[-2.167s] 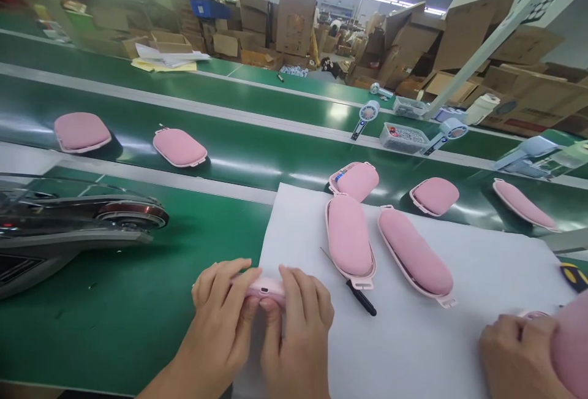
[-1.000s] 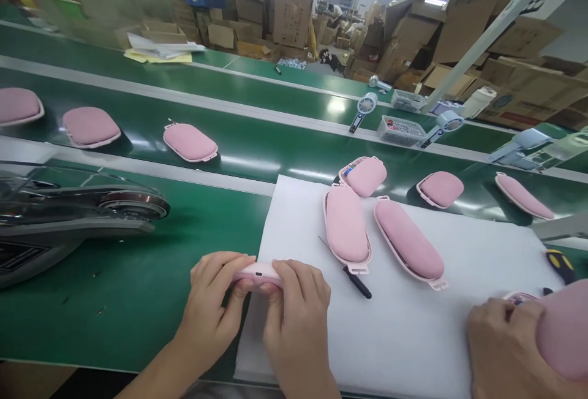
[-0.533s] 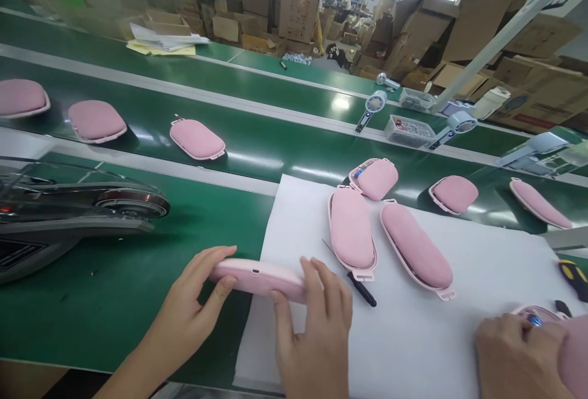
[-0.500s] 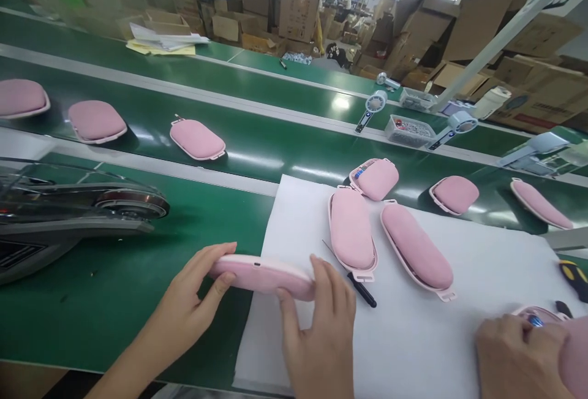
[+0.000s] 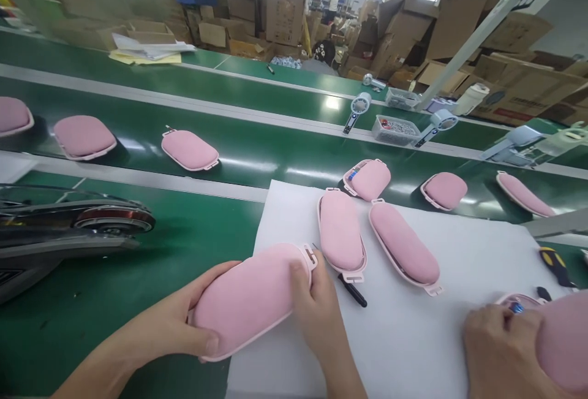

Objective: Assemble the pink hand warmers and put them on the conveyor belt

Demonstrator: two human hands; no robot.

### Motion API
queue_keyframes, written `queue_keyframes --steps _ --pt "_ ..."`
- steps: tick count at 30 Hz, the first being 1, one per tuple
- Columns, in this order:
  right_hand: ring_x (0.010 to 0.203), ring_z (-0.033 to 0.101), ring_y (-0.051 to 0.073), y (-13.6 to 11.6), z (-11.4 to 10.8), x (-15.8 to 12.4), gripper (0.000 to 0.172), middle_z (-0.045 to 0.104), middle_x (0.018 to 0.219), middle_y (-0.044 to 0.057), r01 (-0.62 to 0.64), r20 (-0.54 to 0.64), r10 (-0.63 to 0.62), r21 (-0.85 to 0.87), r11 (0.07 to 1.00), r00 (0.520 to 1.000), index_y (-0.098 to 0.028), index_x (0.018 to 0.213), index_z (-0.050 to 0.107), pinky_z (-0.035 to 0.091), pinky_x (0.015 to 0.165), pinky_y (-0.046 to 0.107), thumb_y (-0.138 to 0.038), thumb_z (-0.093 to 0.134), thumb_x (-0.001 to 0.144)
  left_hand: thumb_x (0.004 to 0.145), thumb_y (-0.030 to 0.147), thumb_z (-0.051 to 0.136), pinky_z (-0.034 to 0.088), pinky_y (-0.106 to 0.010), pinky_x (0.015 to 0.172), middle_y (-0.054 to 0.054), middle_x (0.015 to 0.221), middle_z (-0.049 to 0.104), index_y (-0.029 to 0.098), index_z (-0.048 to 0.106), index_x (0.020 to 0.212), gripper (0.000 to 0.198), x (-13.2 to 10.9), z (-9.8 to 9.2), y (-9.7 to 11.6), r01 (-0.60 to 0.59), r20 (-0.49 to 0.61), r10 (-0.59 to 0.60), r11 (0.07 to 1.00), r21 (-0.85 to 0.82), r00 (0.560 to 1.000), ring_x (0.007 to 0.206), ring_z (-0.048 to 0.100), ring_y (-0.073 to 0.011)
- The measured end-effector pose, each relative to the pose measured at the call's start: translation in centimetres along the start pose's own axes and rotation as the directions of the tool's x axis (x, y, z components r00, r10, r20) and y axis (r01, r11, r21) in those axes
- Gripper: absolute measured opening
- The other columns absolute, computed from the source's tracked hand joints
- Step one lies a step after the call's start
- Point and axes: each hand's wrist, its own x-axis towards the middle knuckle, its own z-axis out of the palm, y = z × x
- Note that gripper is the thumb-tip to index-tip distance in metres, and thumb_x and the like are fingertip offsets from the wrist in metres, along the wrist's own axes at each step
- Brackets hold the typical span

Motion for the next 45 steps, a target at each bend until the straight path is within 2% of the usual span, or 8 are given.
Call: queue_keyframes --steps 10,13,17,20,25,31,37,45 --pt "0.071 0.050 0.016 0.2 -0.9 -0.6 0.026 0.052 0.075 -0.002 0.044 0.082 -0.040 -0.050 0.998 0.996 -0.023 0.082 0.048 0.041 0.063 0.027 -0.048 0.045 0.090 0.056 0.014 0.069 0.039 -0.022 0.047 0.000 0.087 0.065 0.027 0.033 0.137 0.090 0.1 1.9 -0.4 0.087 -0.046 -0.092 0.990 -0.114 0.995 0.055 0.058 -0.0123" --pt "0.084 0.057 0.018 -0.2 -0.1 -0.3 0.033 0.061 0.086 0.000 -0.007 -0.022 0.009 0.108 0.994 1.000 -0.023 0.090 0.056 0.045 0.069 0.027 -0.055 0.047 0.087 0.057 0.020 0.071 0.045 -0.025 0.054 -0.003 0.102 0.063 0.029 0.037 0.131 0.081 0.3 3.9 -0.6 -0.056 -0.230 0.032 0.993 -0.100 0.973 0.071 0.063 -0.0177" --pt "0.088 0.063 0.021 -1.0 1.1 1.2 0.045 0.067 0.090 0.003 -0.010 -0.225 0.130 0.467 0.884 0.966 -0.024 0.087 0.059 0.048 0.067 0.030 -0.062 0.037 0.088 0.069 0.034 0.069 0.049 -0.036 0.080 -0.006 0.116 0.058 0.027 0.045 0.119 0.056 1.3 7.2 -2.0 -0.379 -0.539 0.442 0.896 0.230 0.717 0.101 0.057 -0.0266" --pt "0.064 0.063 0.019 -2.1 1.2 2.2 0.053 0.057 0.057 0.000 0.015 -0.163 0.128 0.669 0.743 0.978 -0.023 0.059 0.052 0.047 0.057 0.030 -0.063 0.032 0.088 0.079 0.044 0.059 0.048 -0.038 0.074 -0.005 0.097 0.059 0.027 0.052 0.106 0.033 1.7 8.2 -2.9 -0.507 -0.412 0.663 0.746 0.432 0.625 0.084 0.058 -0.0231" --pt "0.048 0.054 0.015 -3.5 1.9 0.7 0.051 0.050 0.045 -0.001 -0.001 0.052 -0.049 0.697 0.718 0.997 -0.021 0.048 0.050 0.043 0.052 0.029 -0.053 0.046 0.086 0.083 0.067 0.040 0.045 -0.043 0.091 -0.008 0.105 0.057 0.026 0.056 0.101 0.048 0.7 7.1 0.1 -0.627 -0.317 0.707 0.707 0.327 0.632 0.108 0.053 -0.0310" --pt "0.052 0.052 0.015 -4.0 3.4 -0.7 0.048 0.053 0.049 -0.002 0.011 0.113 -0.089 0.560 0.829 0.990 -0.021 0.056 0.054 0.039 0.053 0.028 -0.055 0.046 0.088 0.087 0.066 0.036 0.044 -0.035 0.098 -0.007 0.120 0.057 0.025 0.050 0.119 0.054 1.2 7.5 3.7 -0.661 -0.199 0.635 0.742 -0.112 0.746 0.113 0.054 -0.0229" --pt "0.084 0.054 0.016 -4.7 3.2 -0.2 0.044 0.061 0.090 0.001 0.297 -0.071 -0.289 0.267 0.917 0.955 -0.023 0.084 0.060 0.043 0.078 0.029 -0.053 0.030 0.096 0.088 0.062 0.040 0.044 -0.036 0.101 -0.006 0.131 0.054 0.029 0.037 0.131 0.054 1.9 8.5 3.6 -0.582 -0.225 0.538 0.730 -0.358 0.812 0.119 0.053 -0.0228" --pt "0.072 0.050 0.015 -5.6 4.1 -2.6 0.042 0.049 0.080 0.002 0.462 -0.124 -0.461 -0.024 0.887 0.879 -0.022 0.064 0.048 0.041 0.067 0.032 -0.040 0.029 0.097 0.092 0.055 0.038 0.046 -0.035 0.097 -0.004 0.108 0.067 0.022 0.058 0.105 0.042 1.7 9.8 2.2 -0.655 -0.428 0.522 0.707 -0.266 0.738 0.111 0.059 -0.0228"
